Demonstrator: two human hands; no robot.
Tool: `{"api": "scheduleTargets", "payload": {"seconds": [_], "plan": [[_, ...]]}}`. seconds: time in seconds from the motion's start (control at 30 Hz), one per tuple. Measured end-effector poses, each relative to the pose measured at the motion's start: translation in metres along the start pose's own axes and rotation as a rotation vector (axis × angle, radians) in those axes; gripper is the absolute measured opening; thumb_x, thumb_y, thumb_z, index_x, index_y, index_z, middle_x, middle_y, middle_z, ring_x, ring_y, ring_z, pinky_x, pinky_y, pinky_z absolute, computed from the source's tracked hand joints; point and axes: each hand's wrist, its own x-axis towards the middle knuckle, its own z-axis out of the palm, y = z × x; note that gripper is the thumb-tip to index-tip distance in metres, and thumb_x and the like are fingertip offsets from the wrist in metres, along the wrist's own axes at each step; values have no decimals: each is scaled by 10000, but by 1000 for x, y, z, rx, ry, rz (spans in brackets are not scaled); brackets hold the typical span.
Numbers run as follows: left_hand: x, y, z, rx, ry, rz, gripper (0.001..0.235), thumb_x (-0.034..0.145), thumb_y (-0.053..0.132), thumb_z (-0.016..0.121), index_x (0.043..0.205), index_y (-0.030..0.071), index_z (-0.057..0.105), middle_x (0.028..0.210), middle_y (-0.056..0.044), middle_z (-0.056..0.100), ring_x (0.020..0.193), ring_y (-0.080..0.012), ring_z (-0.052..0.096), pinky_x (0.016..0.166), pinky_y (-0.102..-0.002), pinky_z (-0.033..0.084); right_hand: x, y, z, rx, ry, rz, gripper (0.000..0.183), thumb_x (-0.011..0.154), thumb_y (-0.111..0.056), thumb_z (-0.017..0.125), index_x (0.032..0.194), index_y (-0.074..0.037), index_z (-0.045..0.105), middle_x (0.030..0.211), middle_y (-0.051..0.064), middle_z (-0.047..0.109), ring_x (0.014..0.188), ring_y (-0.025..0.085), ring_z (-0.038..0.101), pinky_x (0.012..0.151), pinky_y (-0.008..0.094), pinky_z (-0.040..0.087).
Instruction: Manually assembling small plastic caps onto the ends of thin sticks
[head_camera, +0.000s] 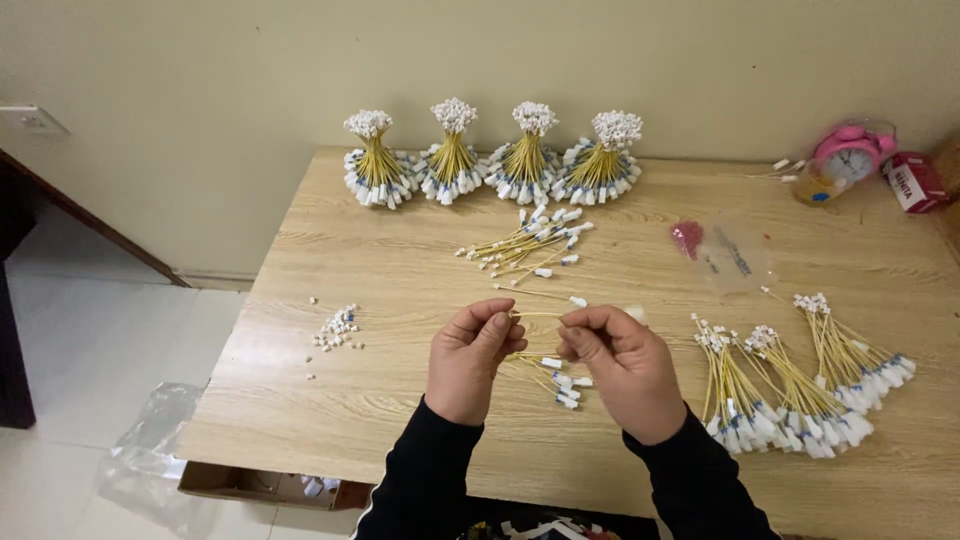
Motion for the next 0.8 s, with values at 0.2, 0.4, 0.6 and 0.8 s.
{"api": "scheduleTargets", "payload": {"seconds": [0.2,0.4,0.6,0.8], "plan": [[4,-8,-6,-75,47,-74,183,865,-3,646,1046,-33,657,851,-162,667,753,-222,660,726,-340,593,0,-13,8,-124,-23,-170,116,866,3,633,962,-30,689,909,64,638,752,137,698,731,225,584],[9,-22,-17,25,54,-49,182,898,31,633,1062,-45,657,881,-148,687,774,-208,709,722,-332,637,2,-5,17,39,38,-92,145,847,9,674,980,62,691,712,121,685,680,124,633,656,278,561],[6,-14,-19,88,55,-73,167,879,10,658,1032,-56,664,864,-154,682,753,-215,694,709,-352,636,18,-21,25,-229,-12,-261,55,819,-10,714,872,1,723,698,121,689,664,155,654,647,317,544],[14,-19,-24,27,77,-74,186,849,-4,692,1025,-57,665,855,-165,679,765,-219,701,714,-344,633,31,-20,32,-468,8,-490,59,814,-73,747,864,-94,724,867,67,703,808,243,639,793,360,488]]}}
